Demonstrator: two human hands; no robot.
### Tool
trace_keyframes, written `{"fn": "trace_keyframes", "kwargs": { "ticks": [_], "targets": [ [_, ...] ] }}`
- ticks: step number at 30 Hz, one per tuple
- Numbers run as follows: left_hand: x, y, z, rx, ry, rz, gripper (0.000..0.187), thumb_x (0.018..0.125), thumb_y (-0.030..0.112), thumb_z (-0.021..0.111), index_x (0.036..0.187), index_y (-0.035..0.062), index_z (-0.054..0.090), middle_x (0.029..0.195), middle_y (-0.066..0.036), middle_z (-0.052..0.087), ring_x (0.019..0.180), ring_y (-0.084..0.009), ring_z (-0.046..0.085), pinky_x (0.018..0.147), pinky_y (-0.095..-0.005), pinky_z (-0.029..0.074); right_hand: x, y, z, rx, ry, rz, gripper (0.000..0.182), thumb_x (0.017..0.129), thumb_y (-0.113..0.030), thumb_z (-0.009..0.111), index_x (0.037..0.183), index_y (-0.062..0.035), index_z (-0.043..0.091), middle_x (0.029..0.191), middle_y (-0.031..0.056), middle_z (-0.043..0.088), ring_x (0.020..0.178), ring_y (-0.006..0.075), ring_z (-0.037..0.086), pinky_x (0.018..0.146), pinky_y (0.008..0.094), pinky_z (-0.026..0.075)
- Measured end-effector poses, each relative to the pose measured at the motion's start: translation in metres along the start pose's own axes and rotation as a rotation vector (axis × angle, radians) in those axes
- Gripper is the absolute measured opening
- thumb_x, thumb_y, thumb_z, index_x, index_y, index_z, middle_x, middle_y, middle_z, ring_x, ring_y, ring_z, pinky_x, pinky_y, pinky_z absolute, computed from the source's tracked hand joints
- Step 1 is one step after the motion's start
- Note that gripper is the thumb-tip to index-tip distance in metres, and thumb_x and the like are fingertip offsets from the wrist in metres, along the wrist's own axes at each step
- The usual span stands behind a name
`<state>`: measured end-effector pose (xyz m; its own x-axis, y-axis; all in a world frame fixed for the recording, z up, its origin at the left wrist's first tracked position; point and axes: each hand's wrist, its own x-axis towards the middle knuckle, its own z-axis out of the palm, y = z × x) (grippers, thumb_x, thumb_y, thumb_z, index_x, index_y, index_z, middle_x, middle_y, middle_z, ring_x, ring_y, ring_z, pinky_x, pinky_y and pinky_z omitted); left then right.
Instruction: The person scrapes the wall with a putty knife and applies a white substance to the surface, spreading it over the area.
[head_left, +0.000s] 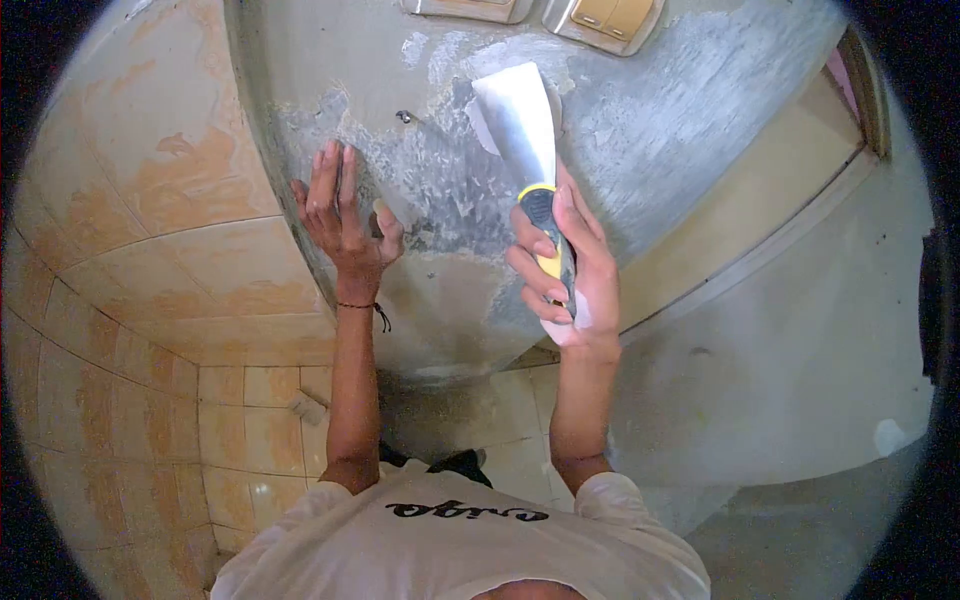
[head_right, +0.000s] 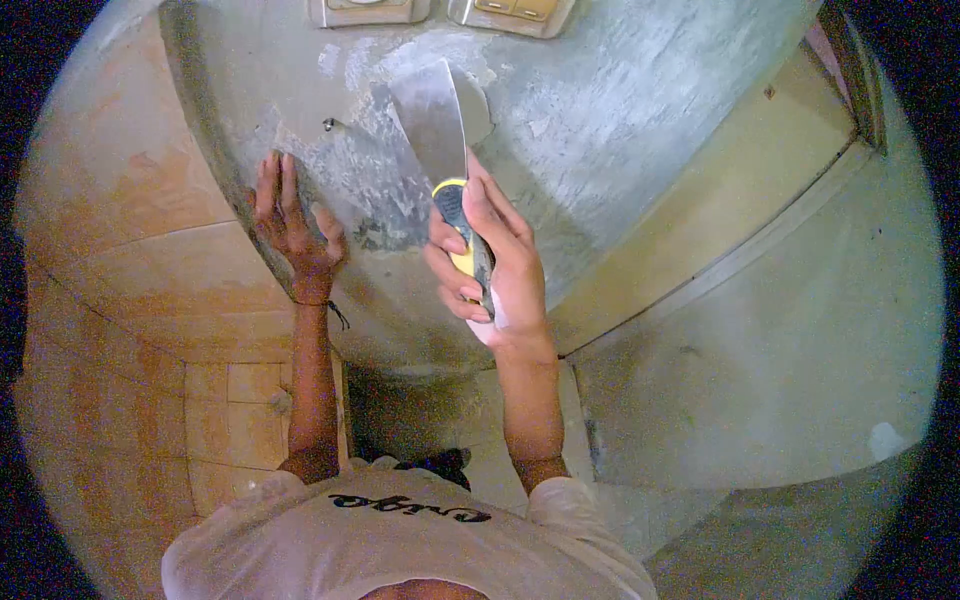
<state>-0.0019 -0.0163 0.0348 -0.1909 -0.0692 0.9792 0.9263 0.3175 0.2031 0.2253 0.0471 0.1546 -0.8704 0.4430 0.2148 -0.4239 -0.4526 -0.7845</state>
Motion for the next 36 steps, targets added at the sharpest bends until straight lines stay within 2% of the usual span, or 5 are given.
{"fn": "trace_keyframes", "kwargs": {
  "ticks": [10, 12, 26, 31, 36],
  "targets": [
    [0.002, -0.001, -0.003, 0.008, 0.0, 0.006, 0.061, 0.09, 0.034, 0.044, 0.143, 0.0058, 0.053, 0.146, -0.011, 0.053, 0.138, -0.0272, 0.047, 0.122, -0.0491, 0.021, 0.005, 0.006, 0.005, -0.026, -0.008, -0.037, 0.052, 0.11, -0.028, 0.04, 0.159, -0.0207, 0.025, 0.079, 0.0011, 0.039, 0.046, 0.0047, 0.032, 0.028, 0.0154, 0.025],
    [0.004, -0.001, -0.002, -0.005, 0.012, -0.002, 0.061, 0.09, 0.033, 0.045, 0.143, 0.0058, 0.054, 0.146, -0.011, 0.053, 0.138, -0.0268, 0.047, 0.122, -0.049, 0.021, 0.004, 0.006, 0.008, -0.009, -0.01, -0.05, 0.054, 0.108, -0.032, 0.044, 0.159, -0.0211, 0.027, 0.079, 0.0019, 0.041, 0.045, 0.0057, 0.033, 0.03, 0.0179, 0.025],
    [0.002, -0.004, -0.004, -0.005, -0.02, 0.016, 0.06, 0.089, 0.031, 0.047, 0.144, 0.0063, 0.053, 0.148, -0.01, 0.052, 0.139, -0.0261, 0.046, 0.121, -0.0491, 0.022, -0.001, 0.008, 0.005, -0.005, 0.02, -0.042, 0.054, 0.108, -0.03, 0.045, 0.159, -0.0217, 0.028, 0.079, 0.0012, 0.039, 0.046, 0.0056, 0.033, 0.03, 0.0177, 0.025],
    [0.0, -0.004, -0.002, -0.034, -0.002, 0.023, 0.061, 0.089, 0.032, 0.047, 0.144, 0.0063, 0.053, 0.148, -0.011, 0.052, 0.139, -0.0262, 0.046, 0.121, -0.0492, 0.021, -0.004, 0.012, 0.006, -0.048, 0.009, -0.085, 0.052, 0.11, -0.027, 0.039, 0.159, -0.0202, 0.024, 0.079, 0.0017, 0.04, 0.046, 0.0052, 0.033, 0.028, 0.0155, 0.027],
    [0.0, -0.004, -0.003, -0.013, -0.01, 0.03, 0.061, 0.09, 0.032, 0.046, 0.144, 0.0062, 0.052, 0.148, -0.011, 0.052, 0.139, -0.0261, 0.046, 0.121, -0.0491, 0.022, 0.007, 0.014, 0.012, -0.044, -0.001, -0.111, 0.054, 0.109, -0.03, 0.044, 0.159, -0.0198, 0.029, 0.078, 0.0012, 0.041, 0.045, 0.0054, 0.033, 0.03, 0.0178, 0.025]
  ]
}}
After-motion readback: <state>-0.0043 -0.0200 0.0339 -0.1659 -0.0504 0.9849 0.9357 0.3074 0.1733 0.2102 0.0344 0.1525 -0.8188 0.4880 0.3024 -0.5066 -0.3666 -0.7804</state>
